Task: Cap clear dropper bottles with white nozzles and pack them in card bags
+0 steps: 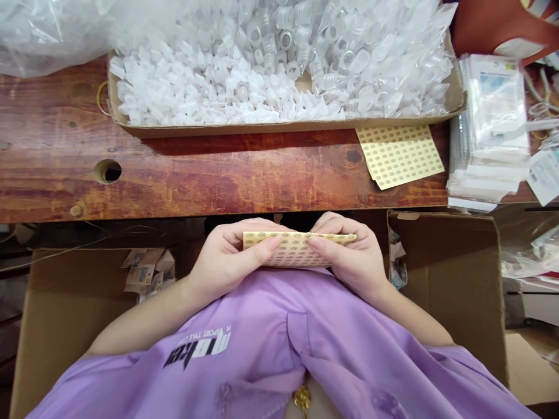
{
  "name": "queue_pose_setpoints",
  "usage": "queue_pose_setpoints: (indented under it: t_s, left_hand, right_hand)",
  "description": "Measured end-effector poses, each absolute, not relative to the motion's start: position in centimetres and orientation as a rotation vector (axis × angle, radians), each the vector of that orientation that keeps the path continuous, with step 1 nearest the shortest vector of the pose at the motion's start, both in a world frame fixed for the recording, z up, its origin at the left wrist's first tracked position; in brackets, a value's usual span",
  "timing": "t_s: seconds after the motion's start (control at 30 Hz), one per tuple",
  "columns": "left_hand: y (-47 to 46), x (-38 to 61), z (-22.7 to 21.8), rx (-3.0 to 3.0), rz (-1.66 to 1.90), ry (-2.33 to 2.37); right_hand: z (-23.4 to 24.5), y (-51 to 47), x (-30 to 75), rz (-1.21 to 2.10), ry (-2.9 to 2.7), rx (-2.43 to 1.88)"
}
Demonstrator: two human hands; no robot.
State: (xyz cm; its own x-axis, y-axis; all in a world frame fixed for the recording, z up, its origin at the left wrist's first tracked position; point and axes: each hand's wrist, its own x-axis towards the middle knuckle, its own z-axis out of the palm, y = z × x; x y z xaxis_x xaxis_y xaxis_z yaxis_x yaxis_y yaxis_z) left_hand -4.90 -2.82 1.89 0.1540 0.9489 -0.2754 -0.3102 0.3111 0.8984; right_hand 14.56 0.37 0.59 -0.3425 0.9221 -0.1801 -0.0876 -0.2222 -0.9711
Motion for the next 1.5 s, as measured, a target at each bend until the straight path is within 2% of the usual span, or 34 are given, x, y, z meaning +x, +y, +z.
queue_pose_setpoints:
  t_s: [0.5,0.7,1.23,1.5]
  left_hand:
    - [-3.2,-5.2,1.9,0.738,1.082,1.118]
    - [-3.5,-5.5,1.6,0.802,1.111,1.208]
    - [-3.3,-5.6,2.6,1.188,1.195,1.307]
    - [-3.3,-5.3,3.0,1.087,1.267,1.291]
  right_hand:
    - [2.3,0.4,15.0,1.831,-1.018,-1.293]
    - [2.1,0.8,15.7,1.842,-0.989,-1.240]
    - [1.5,0.5,15.6,1.646,-1.127,-1.066]
    - [1.3,0.3,15.5,1.505,-1.145,-1.217]
